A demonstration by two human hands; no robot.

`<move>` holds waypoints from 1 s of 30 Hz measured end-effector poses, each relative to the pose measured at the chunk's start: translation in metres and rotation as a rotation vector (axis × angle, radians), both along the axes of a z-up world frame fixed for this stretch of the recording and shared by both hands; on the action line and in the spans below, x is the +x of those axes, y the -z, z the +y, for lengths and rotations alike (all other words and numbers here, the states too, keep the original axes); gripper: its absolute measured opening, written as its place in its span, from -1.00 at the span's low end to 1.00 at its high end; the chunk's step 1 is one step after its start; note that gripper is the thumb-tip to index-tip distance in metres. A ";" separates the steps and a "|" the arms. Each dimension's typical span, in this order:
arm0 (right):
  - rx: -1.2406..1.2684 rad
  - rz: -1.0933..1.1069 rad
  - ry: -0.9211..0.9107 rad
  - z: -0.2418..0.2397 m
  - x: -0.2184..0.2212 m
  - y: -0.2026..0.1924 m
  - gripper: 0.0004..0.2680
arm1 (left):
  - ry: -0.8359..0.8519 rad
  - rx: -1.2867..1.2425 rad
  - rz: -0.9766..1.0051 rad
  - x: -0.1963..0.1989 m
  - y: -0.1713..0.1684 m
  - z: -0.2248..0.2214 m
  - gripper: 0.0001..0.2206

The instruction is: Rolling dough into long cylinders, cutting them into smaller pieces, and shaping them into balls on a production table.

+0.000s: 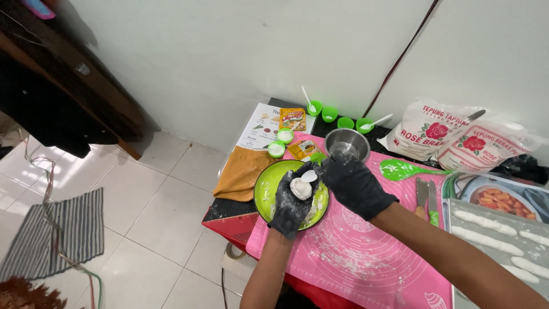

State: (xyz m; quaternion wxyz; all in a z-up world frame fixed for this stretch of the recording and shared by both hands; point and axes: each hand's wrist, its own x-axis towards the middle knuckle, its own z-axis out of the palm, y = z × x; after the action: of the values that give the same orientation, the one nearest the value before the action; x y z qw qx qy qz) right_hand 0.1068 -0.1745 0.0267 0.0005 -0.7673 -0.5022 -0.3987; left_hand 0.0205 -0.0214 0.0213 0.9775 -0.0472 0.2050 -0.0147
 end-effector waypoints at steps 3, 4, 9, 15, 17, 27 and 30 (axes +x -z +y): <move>0.046 -0.088 -0.177 0.007 -0.003 0.014 -0.78 | -0.005 -0.005 0.002 0.003 0.007 -0.001 -0.69; -0.037 -0.184 -0.107 0.010 -0.019 -0.007 -0.85 | -0.019 0.049 0.013 0.007 0.013 -0.002 -0.65; -0.086 -0.205 -0.244 0.007 -0.029 -0.017 -0.83 | 0.014 0.130 0.041 0.008 0.016 -0.005 -0.61; -0.152 0.173 -0.072 -0.009 -0.004 -0.039 -0.95 | 0.044 0.128 0.028 0.010 0.017 0.000 -0.57; -0.011 0.968 0.315 -0.018 -0.008 -0.074 -0.81 | 0.045 0.107 0.001 0.009 0.015 0.003 -0.57; -0.001 0.941 0.599 -0.029 0.108 -0.012 -0.77 | 0.079 0.003 -0.126 0.005 0.010 0.007 -0.55; 0.020 0.734 0.678 -0.007 0.128 0.032 -0.73 | 0.090 -0.017 -0.167 0.005 0.004 0.011 -0.53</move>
State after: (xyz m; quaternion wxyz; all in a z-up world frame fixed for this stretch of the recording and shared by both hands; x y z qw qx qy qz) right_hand 0.2345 -0.1810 -0.0057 0.0550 -0.9771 -0.1874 -0.0847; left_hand 0.0253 -0.0106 0.0174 0.9891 -0.0448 0.1245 -0.0644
